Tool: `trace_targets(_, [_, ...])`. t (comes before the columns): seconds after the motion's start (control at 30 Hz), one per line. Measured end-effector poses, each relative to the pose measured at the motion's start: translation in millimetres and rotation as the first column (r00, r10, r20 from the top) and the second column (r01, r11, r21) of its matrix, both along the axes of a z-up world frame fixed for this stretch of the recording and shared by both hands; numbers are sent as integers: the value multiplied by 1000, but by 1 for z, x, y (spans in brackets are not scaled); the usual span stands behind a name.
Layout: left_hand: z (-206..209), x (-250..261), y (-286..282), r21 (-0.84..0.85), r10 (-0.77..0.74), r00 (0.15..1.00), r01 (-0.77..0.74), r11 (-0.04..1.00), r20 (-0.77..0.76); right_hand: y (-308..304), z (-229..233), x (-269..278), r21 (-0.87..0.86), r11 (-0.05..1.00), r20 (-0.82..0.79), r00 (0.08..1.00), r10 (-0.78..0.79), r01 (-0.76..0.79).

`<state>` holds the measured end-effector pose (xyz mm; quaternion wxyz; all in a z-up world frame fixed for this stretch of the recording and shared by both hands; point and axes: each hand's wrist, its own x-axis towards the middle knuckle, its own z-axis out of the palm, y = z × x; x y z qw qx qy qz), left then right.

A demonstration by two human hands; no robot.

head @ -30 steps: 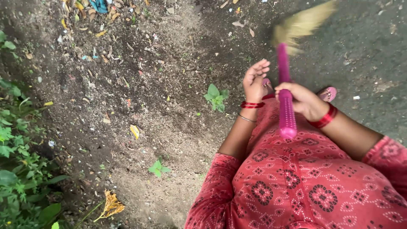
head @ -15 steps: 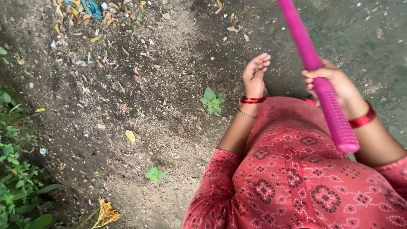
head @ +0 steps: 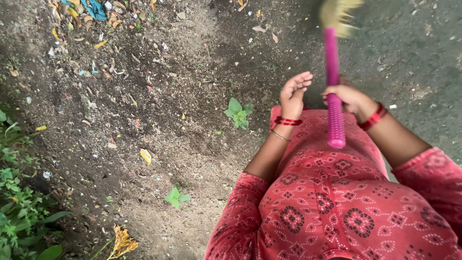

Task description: The person is sweeping debris and dirt off an outdoor ground surface using a pink-handled broom.

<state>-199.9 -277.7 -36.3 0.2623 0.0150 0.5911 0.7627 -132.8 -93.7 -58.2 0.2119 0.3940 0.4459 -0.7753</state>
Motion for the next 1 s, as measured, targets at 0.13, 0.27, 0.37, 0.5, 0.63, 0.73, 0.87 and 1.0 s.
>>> trace_targets(0.13, [-10, -6, -12, 16, 53, 998, -53, 998, -22, -26, 27, -48, 61, 991, -34, 992, 119, -117])
trace_targets(0.27, [-5, -14, -15, 73, 93, 995, -91, 993, -24, -29, 48, -71, 46, 993, -146, 983, 111, -105])
trace_targets(0.37, [6, -19, -8, 82, 74, 997, -72, 994, -26, -19, 73, -69, 72, 993, -180, 978, 102, -90])
trace_targets(0.5, [14, -22, 6, 78, 27, 999, -24, 997, -47, 10, 109, -42, 175, 981, -207, 971, 119, -83])
trace_targets(0.63, [22, -29, 21, 84, 35, 999, -33, 996, -25, 62, 94, -8, 98, 995, -254, 967, 31, -6])
trace_targets(0.73, [21, -32, 31, 23, 11, 999, -10, 1000, -37, 88, 63, 8, 128, 979, -226, 966, -128, 159])
trace_targets(0.87, [19, -36, 37, -12, 47, 995, -48, 999, -89, 92, 33, -14, 197, 957, -17, 977, -213, 212])
trace_targets(1.0, [10, -43, 39, -47, 100, 994, -102, 994, -31, 91, -14, -39, -42, 988, -13, 988, -152, 152])
